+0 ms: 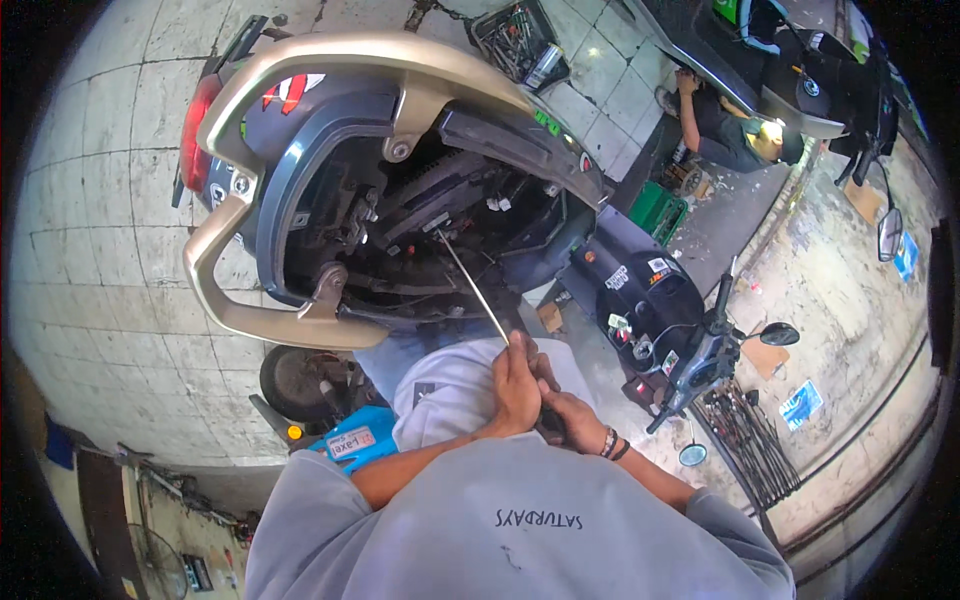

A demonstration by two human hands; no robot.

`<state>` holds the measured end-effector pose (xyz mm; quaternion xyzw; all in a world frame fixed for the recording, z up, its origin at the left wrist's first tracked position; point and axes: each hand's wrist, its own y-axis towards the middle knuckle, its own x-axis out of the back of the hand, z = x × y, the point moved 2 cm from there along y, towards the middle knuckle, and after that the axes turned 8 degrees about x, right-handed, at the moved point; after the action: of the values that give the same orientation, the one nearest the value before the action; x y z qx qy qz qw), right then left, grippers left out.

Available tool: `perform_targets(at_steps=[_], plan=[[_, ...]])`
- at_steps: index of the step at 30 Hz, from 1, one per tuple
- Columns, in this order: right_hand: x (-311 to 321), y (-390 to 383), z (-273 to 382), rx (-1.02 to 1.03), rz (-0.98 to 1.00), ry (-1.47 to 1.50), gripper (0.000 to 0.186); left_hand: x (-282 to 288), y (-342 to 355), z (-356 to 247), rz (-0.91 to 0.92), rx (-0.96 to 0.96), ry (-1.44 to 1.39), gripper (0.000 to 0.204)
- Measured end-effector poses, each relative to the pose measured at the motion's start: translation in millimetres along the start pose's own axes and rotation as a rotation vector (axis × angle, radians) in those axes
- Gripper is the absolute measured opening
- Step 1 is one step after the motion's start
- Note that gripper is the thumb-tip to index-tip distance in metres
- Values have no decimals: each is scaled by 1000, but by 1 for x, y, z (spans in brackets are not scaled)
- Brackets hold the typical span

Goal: The person disassembles components inside a scooter compartment by unscrewing fasteners with a screwdriver and a power tool, removing a metal electronic unit by hand, and loosening internal parts with the screwdriver.

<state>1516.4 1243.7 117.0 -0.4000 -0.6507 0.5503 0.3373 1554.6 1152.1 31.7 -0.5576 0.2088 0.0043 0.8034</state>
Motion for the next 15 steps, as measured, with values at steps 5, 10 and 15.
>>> perform_targets(at_steps=[5,10,15], plan=[[-4,-4,1,-154,105,263,63,2,5,-1,-48,15,107,51],[-69,-28,64,310,-426,-786,67,1,-7,-30,346,161,-371,55],[-68,-30,52,211,-509,-812,68,12,3,-14,349,134,-319,56]])
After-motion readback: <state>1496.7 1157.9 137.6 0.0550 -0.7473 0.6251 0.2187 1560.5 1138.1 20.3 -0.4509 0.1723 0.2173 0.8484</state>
